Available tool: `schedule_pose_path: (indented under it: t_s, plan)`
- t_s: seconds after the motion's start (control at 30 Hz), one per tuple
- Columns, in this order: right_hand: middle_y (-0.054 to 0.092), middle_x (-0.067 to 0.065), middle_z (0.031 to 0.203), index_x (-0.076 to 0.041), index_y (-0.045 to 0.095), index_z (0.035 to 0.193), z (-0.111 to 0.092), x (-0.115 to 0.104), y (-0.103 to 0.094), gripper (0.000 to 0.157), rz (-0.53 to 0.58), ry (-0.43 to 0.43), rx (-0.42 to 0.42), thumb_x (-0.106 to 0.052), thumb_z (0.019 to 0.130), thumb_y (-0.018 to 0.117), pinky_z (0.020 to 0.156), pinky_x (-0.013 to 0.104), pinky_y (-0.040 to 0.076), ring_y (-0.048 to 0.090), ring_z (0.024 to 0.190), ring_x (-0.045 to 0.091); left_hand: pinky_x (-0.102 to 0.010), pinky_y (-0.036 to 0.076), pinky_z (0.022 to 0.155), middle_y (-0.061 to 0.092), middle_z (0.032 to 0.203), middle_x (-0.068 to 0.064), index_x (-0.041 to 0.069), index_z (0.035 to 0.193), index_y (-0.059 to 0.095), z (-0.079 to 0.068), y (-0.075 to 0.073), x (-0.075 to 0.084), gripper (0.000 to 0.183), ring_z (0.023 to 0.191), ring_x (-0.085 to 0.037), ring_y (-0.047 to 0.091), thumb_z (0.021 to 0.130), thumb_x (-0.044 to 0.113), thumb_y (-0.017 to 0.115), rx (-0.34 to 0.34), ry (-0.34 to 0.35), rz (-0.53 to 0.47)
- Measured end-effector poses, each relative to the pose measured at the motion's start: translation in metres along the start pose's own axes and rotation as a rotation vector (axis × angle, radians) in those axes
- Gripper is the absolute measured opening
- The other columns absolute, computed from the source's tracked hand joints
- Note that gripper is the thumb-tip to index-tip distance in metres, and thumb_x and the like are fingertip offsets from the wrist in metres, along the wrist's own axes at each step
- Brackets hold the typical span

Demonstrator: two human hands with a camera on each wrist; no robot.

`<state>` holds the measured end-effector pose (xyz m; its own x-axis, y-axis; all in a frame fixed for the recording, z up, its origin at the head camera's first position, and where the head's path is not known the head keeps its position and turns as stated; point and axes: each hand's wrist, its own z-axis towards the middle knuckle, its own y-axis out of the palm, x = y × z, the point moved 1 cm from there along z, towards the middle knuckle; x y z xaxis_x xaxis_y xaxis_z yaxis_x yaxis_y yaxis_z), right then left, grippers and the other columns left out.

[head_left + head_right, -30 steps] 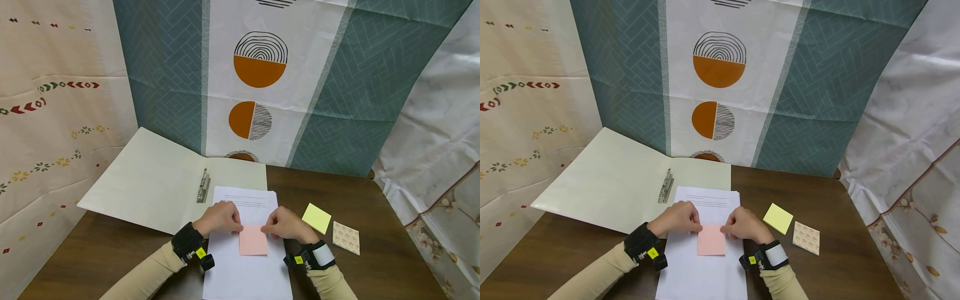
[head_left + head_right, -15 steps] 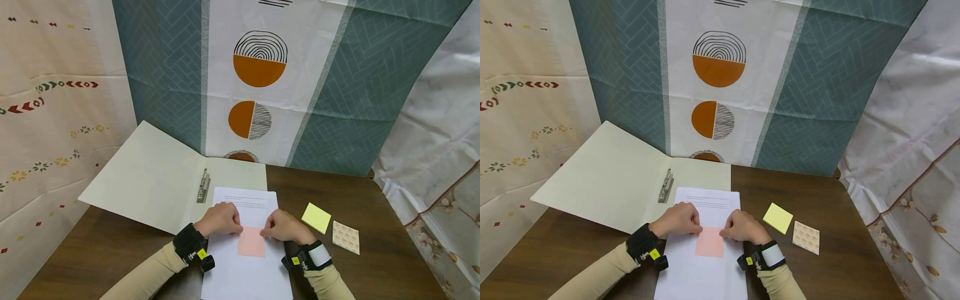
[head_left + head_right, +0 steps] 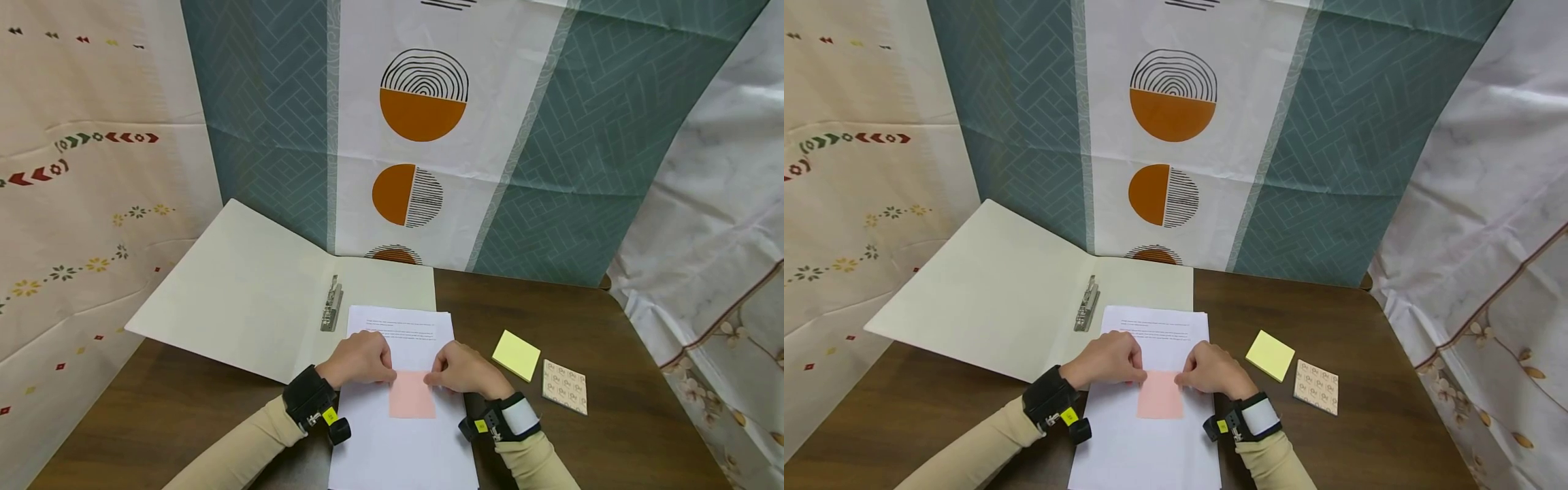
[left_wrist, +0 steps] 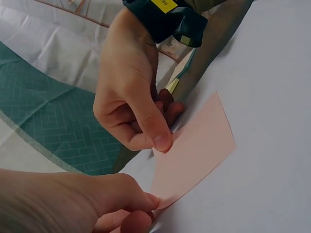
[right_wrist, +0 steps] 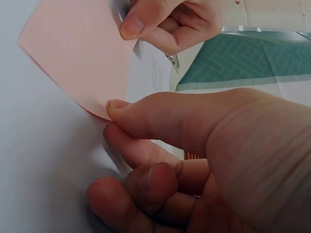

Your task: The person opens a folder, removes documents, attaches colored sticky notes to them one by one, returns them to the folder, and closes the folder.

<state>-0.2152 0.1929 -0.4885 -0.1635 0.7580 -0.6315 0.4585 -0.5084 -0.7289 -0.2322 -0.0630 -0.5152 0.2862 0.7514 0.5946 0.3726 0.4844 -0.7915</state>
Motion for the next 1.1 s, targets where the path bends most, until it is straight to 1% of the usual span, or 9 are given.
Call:
schedule_pose_path:
  t_s: [0.13, 0.27, 0.3, 0.37, 0.5, 0.7, 0.83, 0.93, 1.1]
  plan:
    - [0.061, -0.004, 0.063, -0.016, 0.078, 0.075, -0.001, 0.003, 0.001, 0.026, -0.022, -0.033, 0.028, -0.028, 0.097, 0.087, 0.05, 0.028, 0.04, 0.057, 0.056, 0.015, -0.025, 0.043, 0.055, 0.066, 0.057, 0.018, 0.033, 0.061, 0.075, -0.001, -0.001, 0.001, 0.024, 0.063, -0.007, 0.062, 0.082, 0.03, 0.087, 0.003, 0.009, 0.012]
    - [0.06, -0.004, 0.061, -0.014, 0.077, 0.073, -0.007, -0.01, -0.002, 0.025, -0.001, -0.009, 0.037, -0.023, 0.094, 0.088, 0.05, 0.027, 0.038, 0.055, 0.056, 0.015, -0.026, 0.044, 0.056, 0.065, 0.057, 0.019, 0.035, 0.061, 0.074, 0.0, 0.001, -0.001, 0.024, 0.064, -0.006, 0.062, 0.081, 0.031, 0.087, 0.013, 0.013, 0.01]
    - [0.059, -0.003, 0.061, -0.013, 0.077, 0.072, -0.012, -0.02, -0.004, 0.025, 0.013, 0.018, 0.036, -0.021, 0.093, 0.089, 0.051, 0.026, 0.038, 0.055, 0.056, 0.015, -0.026, 0.044, 0.055, 0.065, 0.056, 0.019, 0.035, 0.061, 0.074, 0.0, 0.001, -0.001, 0.024, 0.064, -0.006, 0.062, 0.081, 0.031, 0.087, 0.017, 0.015, 0.007]
    - [0.058, -0.003, 0.061, -0.011, 0.076, 0.071, -0.015, -0.028, -0.005, 0.025, 0.019, 0.042, 0.041, -0.018, 0.091, 0.089, 0.052, 0.025, 0.036, 0.053, 0.056, 0.014, -0.027, 0.044, 0.056, 0.065, 0.056, 0.02, 0.036, 0.06, 0.073, 0.0, 0.002, -0.001, 0.025, 0.064, -0.006, 0.061, 0.08, 0.031, 0.087, 0.021, 0.014, 0.006]
    - [0.056, -0.003, 0.061, -0.01, 0.076, 0.071, -0.016, -0.033, -0.004, 0.025, 0.002, 0.07, 0.054, -0.016, 0.092, 0.089, 0.054, 0.026, 0.036, 0.051, 0.057, 0.013, -0.027, 0.044, 0.056, 0.065, 0.058, 0.02, 0.036, 0.06, 0.072, 0.0, 0.003, -0.001, 0.025, 0.065, -0.005, 0.061, 0.079, 0.031, 0.087, 0.026, 0.009, 0.017]
    - [0.056, -0.002, 0.062, -0.01, 0.074, 0.07, -0.018, -0.035, -0.002, 0.027, 0.006, 0.098, 0.069, -0.016, 0.092, 0.089, 0.054, 0.027, 0.037, 0.052, 0.058, 0.015, -0.026, 0.043, 0.054, 0.065, 0.062, 0.017, 0.031, 0.06, 0.071, -0.001, 0.001, 0.001, 0.026, 0.064, -0.007, 0.06, 0.08, 0.028, 0.086, 0.03, 0.002, 0.021]
    - [0.053, -0.002, 0.062, -0.01, 0.068, 0.068, -0.018, -0.034, -0.002, 0.032, 0.005, 0.12, 0.08, -0.016, 0.09, 0.09, 0.053, 0.027, 0.033, 0.05, 0.057, 0.016, -0.026, 0.04, 0.054, 0.063, 0.062, 0.014, 0.028, 0.059, 0.068, -0.002, 0.002, 0.001, 0.03, 0.064, -0.009, 0.059, 0.081, 0.033, 0.088, 0.043, -0.001, 0.033]
    - [0.051, -0.002, 0.061, -0.01, 0.065, 0.067, -0.019, -0.034, -0.002, 0.035, 0.002, 0.127, 0.089, -0.016, 0.09, 0.091, 0.053, 0.027, 0.031, 0.05, 0.057, 0.016, -0.025, 0.039, 0.053, 0.062, 0.061, 0.014, 0.028, 0.059, 0.067, 0.0, 0.003, -0.002, 0.032, 0.062, -0.008, 0.058, 0.08, 0.035, 0.089, 0.05, -0.001, 0.041]
    - [0.053, -0.002, 0.063, -0.011, 0.066, 0.069, -0.02, -0.036, -0.002, 0.033, -0.003, 0.117, 0.091, -0.015, 0.09, 0.091, 0.053, 0.028, 0.033, 0.052, 0.058, 0.017, -0.026, 0.038, 0.052, 0.061, 0.061, 0.012, 0.025, 0.06, 0.067, -0.002, 0.0, 0.001, 0.034, 0.061, -0.009, 0.057, 0.082, 0.035, 0.091, 0.036, 0.007, 0.019]
